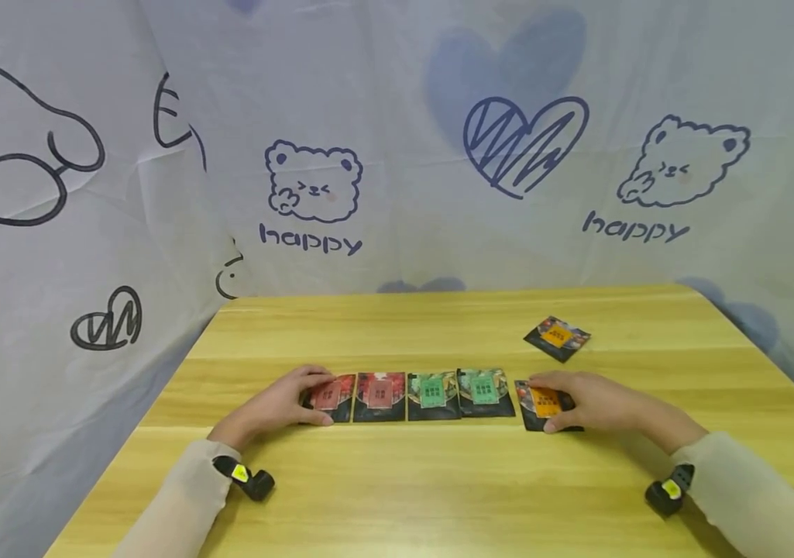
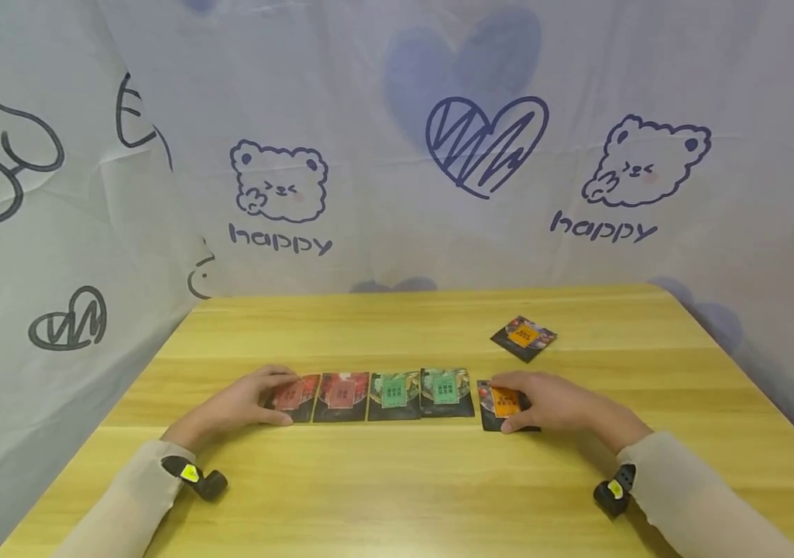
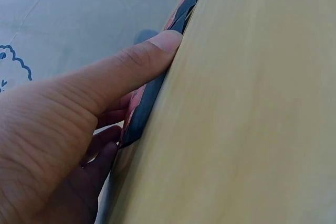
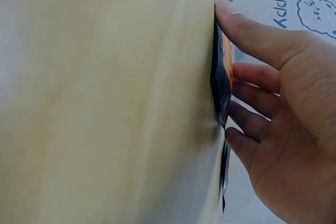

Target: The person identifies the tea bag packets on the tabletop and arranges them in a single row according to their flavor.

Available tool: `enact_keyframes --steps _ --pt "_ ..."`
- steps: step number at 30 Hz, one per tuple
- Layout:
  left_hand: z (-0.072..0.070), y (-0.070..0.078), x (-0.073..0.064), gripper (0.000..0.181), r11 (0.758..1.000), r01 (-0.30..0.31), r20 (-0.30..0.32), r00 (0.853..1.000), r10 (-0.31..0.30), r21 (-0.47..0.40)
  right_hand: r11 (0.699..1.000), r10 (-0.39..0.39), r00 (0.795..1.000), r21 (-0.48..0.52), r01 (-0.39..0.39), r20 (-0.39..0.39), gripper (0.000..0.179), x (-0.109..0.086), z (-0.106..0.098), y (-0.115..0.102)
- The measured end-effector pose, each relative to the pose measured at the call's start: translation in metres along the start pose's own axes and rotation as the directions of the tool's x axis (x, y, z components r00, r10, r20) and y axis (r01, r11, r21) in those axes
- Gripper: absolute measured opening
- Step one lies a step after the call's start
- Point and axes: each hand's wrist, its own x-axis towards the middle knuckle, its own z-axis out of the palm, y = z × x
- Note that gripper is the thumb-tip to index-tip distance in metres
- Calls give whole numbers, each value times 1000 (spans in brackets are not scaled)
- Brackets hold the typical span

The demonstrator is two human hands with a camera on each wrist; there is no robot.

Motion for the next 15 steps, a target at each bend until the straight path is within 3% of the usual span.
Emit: enact_keyframes --steps 15 --pt "1 2 -2 80 1000 4 -3 1000 -4 5 1000 -9 1000 -4 10 28 77 14 -4 7"
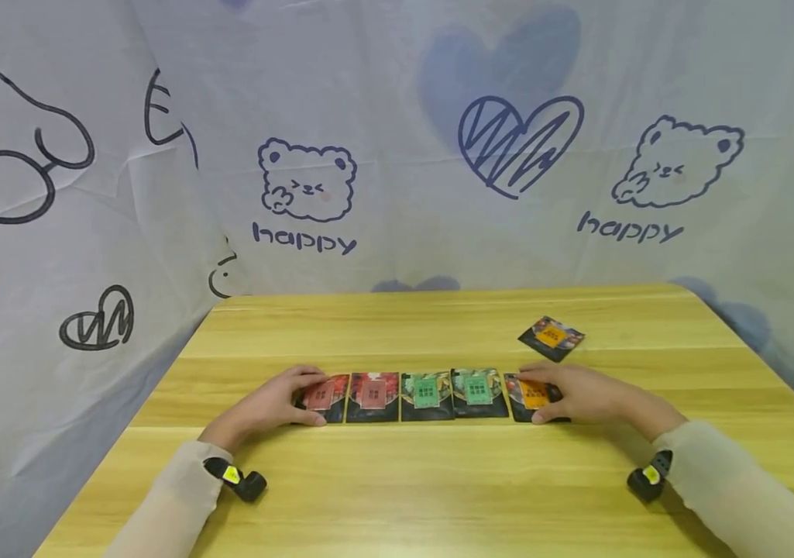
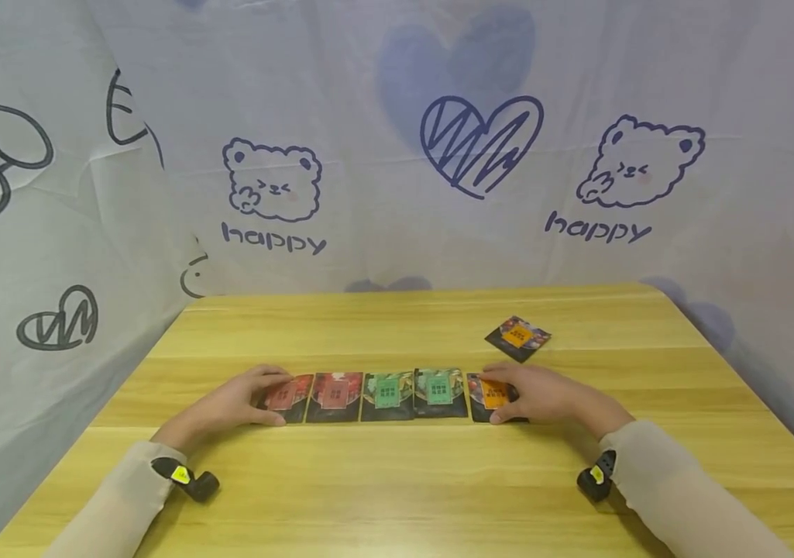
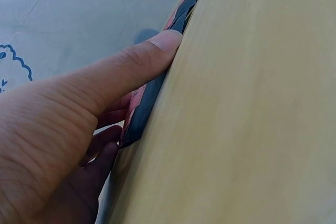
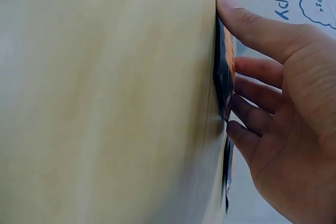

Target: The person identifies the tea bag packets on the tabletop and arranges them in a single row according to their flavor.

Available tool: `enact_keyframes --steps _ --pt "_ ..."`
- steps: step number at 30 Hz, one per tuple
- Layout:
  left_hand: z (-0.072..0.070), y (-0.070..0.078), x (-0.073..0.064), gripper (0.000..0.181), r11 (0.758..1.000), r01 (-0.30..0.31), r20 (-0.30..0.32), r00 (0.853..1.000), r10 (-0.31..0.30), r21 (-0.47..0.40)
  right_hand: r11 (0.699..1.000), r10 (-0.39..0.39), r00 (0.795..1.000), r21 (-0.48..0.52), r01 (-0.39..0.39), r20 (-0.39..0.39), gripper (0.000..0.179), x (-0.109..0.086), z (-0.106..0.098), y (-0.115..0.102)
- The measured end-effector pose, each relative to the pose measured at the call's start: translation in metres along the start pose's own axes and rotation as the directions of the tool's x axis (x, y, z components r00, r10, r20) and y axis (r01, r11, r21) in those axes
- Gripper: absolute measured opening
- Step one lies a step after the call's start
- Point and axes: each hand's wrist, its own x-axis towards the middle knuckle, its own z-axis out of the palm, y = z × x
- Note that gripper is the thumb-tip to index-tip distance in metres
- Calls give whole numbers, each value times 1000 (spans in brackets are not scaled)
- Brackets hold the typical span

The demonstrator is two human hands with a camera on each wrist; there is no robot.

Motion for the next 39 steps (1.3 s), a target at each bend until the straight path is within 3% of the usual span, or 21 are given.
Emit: enact_keyframes --steps 9,21,31,39 --pt "0 0 -1 81 1000 -1 -3 1000 1 3 999 -32 999 -23 32 -21 76 6 -3 1" --pt "5 -3 -2 81 1000 13 -4 1000 -13 -5 1000 -23 1000 -12 23 7 79 10 0 5" --pt "2 0 -1 81 1000 22 -3 1000 -22 1 998 -65 992 -31 62 -107 64 11 -6 5" --pt "0 0 1 80 1000 11 3 1000 -11 -2 998 -1 978 -58 -11 -209 62 11 -16 12"
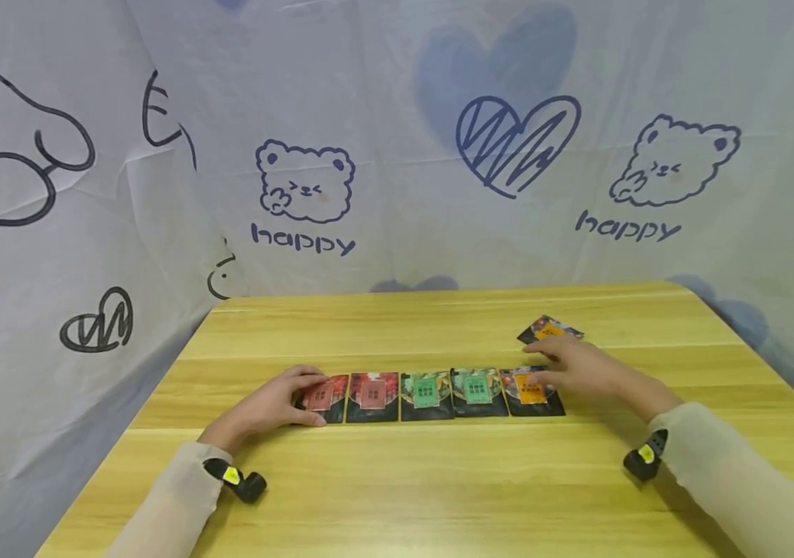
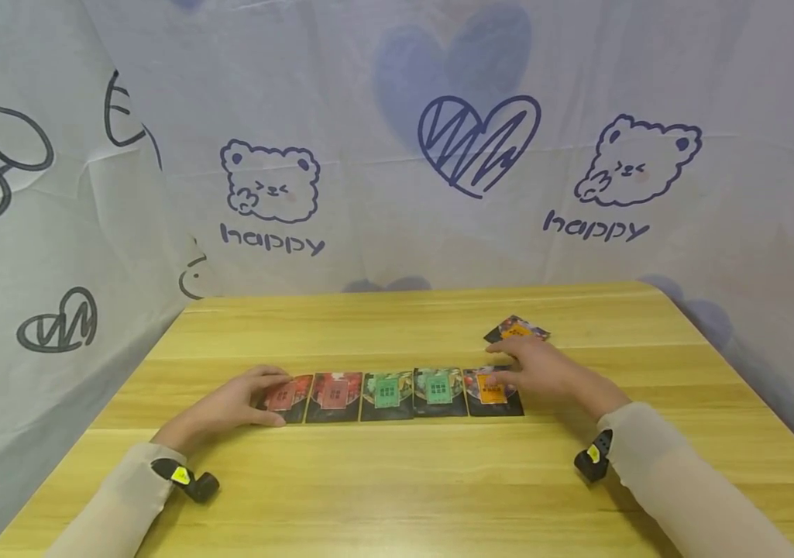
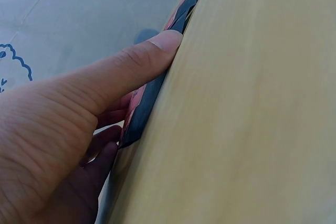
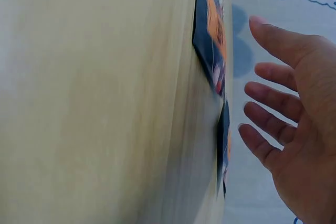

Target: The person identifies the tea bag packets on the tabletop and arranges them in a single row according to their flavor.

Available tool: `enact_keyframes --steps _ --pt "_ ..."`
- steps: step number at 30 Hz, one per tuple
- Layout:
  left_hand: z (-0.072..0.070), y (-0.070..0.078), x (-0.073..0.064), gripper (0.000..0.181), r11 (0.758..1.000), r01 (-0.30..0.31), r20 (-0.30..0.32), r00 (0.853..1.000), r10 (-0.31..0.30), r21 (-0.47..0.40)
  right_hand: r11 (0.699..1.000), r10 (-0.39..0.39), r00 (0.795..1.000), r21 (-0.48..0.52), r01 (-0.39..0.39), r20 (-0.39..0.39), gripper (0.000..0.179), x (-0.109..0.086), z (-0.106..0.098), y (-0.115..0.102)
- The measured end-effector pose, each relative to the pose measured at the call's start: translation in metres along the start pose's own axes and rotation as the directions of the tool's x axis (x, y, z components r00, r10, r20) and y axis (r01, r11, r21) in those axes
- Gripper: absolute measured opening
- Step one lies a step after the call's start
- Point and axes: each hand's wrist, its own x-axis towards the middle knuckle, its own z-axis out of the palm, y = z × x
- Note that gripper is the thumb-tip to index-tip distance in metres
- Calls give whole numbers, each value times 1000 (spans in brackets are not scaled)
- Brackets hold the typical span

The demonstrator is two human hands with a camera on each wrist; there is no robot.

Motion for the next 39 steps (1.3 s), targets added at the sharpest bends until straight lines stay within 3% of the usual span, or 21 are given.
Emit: enact_keyframes --steps 13,23,33,39 --pt "1 0 -1 81 1000 -10 -2 1000 10 11 997 62 990 -46 -68 -123 70 9 3 27" --pt "0 2 -2 81 1000 3 0 1000 -3 10 992 127 984 -4 -129 -126 66 17 2 41" --pt "2 1 -3 80 1000 -9 -4 1000 9 5 977 209 974 -33 -212 -88 77 32 0 51" --pt "1 0 -2 80 1000 -9 -5 1000 9 10 974 213 973 -55 -218 -84 79 38 3 54"
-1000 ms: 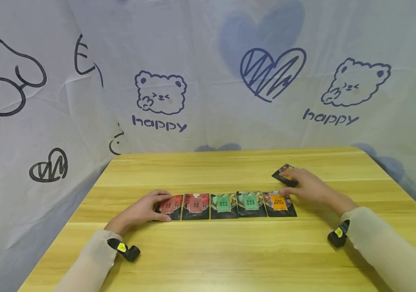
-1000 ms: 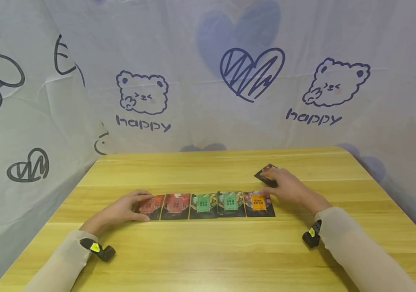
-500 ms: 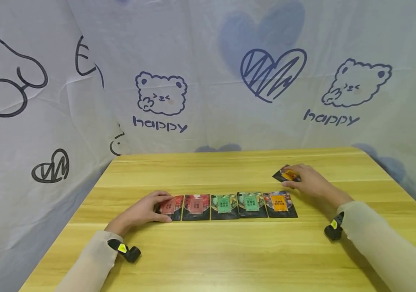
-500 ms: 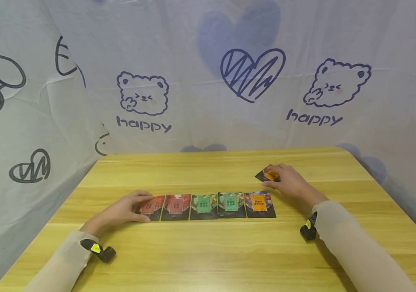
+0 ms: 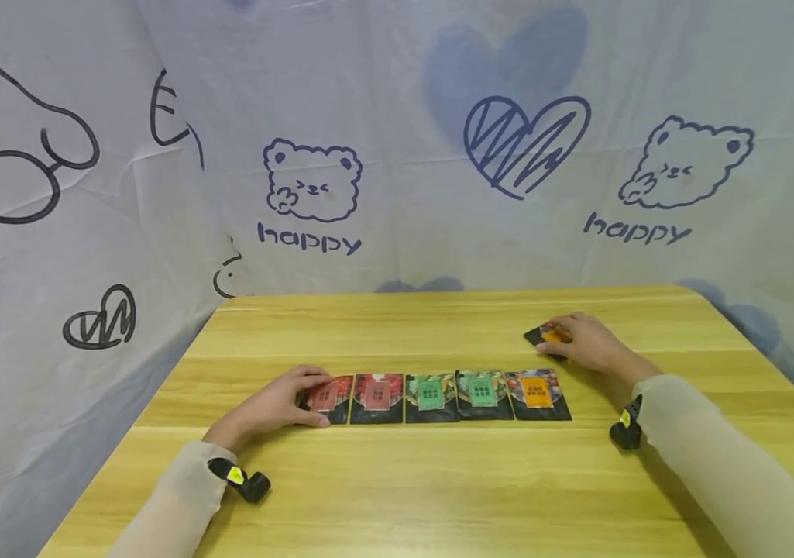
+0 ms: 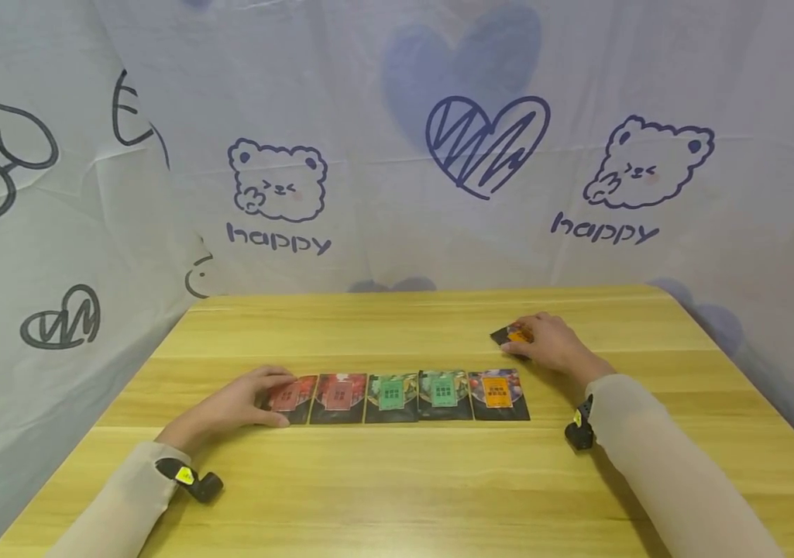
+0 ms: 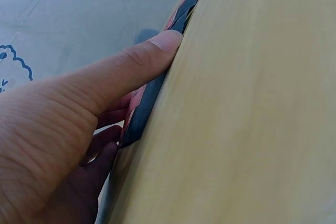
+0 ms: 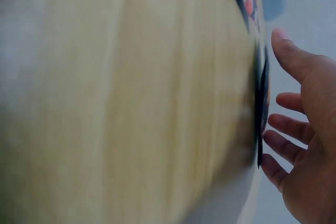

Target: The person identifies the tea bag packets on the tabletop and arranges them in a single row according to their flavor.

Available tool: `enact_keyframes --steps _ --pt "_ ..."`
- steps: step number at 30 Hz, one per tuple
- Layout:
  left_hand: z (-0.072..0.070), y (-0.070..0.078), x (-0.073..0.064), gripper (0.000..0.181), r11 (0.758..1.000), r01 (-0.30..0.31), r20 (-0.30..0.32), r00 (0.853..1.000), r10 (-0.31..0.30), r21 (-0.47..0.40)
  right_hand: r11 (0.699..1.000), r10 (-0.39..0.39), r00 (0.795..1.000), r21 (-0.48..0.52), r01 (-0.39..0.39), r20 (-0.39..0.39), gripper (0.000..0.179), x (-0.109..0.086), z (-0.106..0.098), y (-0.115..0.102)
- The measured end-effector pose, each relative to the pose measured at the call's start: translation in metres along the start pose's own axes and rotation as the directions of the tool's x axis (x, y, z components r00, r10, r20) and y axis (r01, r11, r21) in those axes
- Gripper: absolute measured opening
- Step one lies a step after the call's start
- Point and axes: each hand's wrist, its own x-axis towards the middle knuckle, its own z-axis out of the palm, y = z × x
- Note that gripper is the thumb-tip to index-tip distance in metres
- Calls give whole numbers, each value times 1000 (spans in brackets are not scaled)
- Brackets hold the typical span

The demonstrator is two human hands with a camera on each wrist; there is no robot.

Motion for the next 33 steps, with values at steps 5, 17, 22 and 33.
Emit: enact_keyframes --steps 5,17,22,33 --pt "0 1 2 81 1000 4 2 1000 -4 -11 1000 -3 1000 -14 3 1 81 1 1 1" --pt "0 1 1 81 1000 4 3 1000 -4 4 999 -16 1000 -43 16 16 66 -4 -2 -1" --pt "1 1 0 81 1000 3 2 1000 -3 3 1000 -19 999 -12 19 35 68 -6 -2 3" --pt "1 -4 3 81 1000 1 3 1000 -1 -21 997 24 998 68 -28 61 69 -13 -7 19"
